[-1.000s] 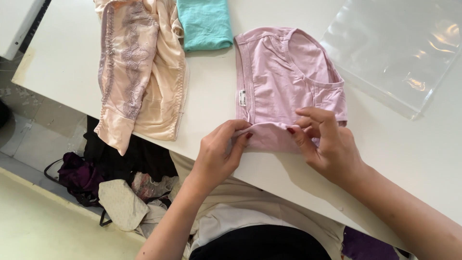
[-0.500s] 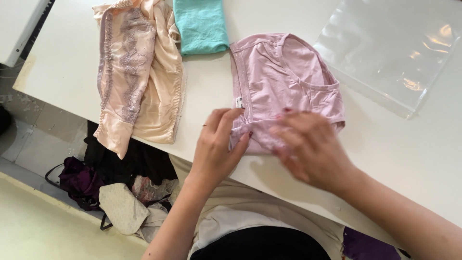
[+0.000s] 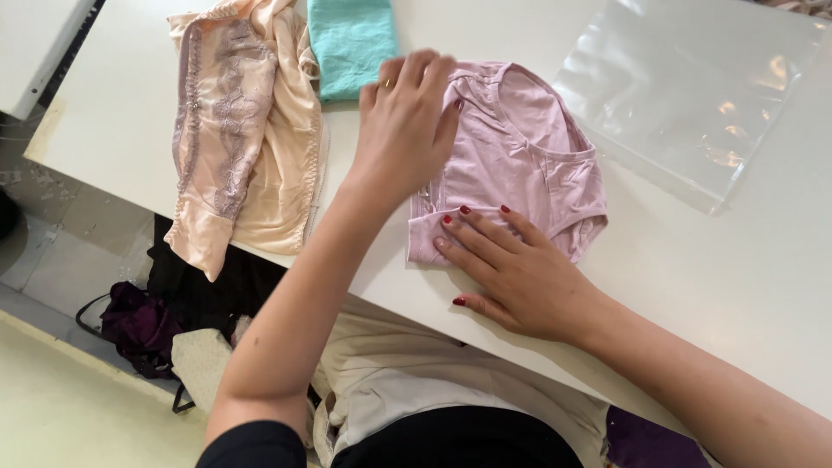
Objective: Folding multiple pairs of underwear and preparing a plastic bag for packing on a white table.
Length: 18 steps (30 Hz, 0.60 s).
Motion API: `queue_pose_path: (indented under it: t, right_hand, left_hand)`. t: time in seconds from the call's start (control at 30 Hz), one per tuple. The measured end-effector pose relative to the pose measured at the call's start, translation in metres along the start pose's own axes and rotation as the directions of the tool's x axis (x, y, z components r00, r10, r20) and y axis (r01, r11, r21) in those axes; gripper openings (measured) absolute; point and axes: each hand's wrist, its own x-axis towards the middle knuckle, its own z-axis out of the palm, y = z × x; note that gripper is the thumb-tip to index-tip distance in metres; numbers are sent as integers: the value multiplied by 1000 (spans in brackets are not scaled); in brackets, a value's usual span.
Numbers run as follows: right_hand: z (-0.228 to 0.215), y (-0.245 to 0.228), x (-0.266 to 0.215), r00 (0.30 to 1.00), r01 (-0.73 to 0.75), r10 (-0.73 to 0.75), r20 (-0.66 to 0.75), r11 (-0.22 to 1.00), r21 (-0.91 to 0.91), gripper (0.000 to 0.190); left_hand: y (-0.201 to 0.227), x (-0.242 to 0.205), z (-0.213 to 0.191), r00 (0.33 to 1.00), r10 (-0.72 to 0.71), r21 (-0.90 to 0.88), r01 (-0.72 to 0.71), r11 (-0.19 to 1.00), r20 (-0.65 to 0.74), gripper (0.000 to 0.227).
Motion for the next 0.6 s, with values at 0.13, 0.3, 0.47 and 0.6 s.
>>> queue_pose_path:
  t: [0.13,0.3,0.47,0.6]
  right_hand:
    - [-2,5,-1,999,-51,51,-5,999,15,66]
    - [1,10,-1,999,-42,44,-23,997,68,67]
    - [4,11,-3,999,-36,37,-20,998,52,68]
    - [3,11,-1,999,-32,33,-26,998,53,67]
  left_hand:
    - [-26,42,42,984,-117,173,93,981,137,30]
    - [-35,42,57,984,-146,132,132,983,105,25]
    - [-42,37,73,988,-146,131,152,980,-54,41]
    - [-43,41,78,979,-176,124,188,974,-98,29]
